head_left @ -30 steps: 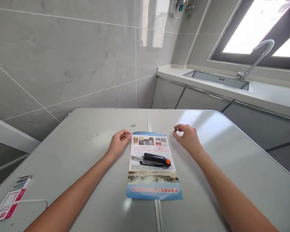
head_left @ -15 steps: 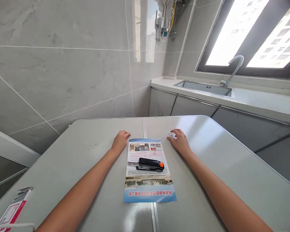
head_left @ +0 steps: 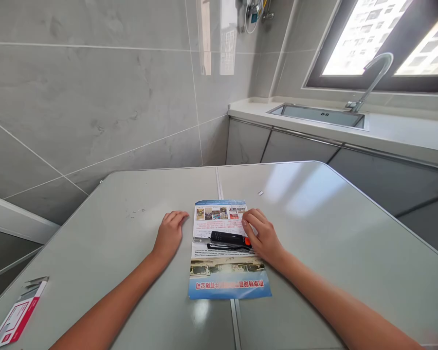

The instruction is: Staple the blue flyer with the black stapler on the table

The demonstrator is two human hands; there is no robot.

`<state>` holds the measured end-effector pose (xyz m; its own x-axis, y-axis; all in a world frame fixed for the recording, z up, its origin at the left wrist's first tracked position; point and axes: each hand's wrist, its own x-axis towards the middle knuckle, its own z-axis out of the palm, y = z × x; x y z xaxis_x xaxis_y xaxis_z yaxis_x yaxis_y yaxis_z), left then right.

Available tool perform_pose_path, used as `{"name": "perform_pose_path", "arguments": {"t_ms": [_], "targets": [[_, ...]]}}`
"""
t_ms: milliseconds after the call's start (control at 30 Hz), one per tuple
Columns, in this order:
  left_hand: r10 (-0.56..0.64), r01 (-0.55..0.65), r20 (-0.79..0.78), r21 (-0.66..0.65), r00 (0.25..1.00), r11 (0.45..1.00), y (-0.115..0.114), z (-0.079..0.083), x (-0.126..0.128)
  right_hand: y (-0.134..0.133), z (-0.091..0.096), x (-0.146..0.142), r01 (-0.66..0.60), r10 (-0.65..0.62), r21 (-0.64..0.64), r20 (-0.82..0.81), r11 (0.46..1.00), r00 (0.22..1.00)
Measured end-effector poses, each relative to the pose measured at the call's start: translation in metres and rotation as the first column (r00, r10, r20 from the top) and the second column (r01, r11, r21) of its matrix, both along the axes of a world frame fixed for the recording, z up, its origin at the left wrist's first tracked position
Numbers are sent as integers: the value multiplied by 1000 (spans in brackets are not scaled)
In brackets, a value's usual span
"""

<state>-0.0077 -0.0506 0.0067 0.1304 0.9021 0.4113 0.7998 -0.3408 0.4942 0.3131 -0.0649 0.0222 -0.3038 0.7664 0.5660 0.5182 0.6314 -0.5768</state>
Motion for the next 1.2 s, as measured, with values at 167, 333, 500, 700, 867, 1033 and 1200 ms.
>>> {"name": "perform_pose_path", "arguments": {"t_ms": [167, 333, 500, 700, 867, 1033, 1200], "targets": [[-75, 74, 14, 31, 997, 997, -10, 12, 12, -10, 2, -4, -153, 159, -61, 115, 986, 981], [-278, 282, -136, 8, 951, 959, -30, 14, 28, -13, 2, -8, -194, 225, -174, 184, 966, 957], [-389, 393, -103, 11, 915, 920, -37, 19, 29, -10, 2, -6, -237, 289, -264, 178, 935, 941], [-569, 585, -149, 96, 809, 806, -35, 32, 20, -10, 2, -4, -247, 307, -302, 174, 921, 936], [-599, 615, -145, 105, 787, 782, -33, 31, 18, -10, 2, -2, -259, 323, -315, 171, 913, 931], [-639, 656, -159, 100, 752, 748, -32, 31, 17, -10, 1, 0, -269, 334, -333, 155, 904, 930], [-658, 675, -158, 103, 736, 730, -31, 35, 17, -9, 1, -1, -269, 337, -345, 155, 899, 929]]}}
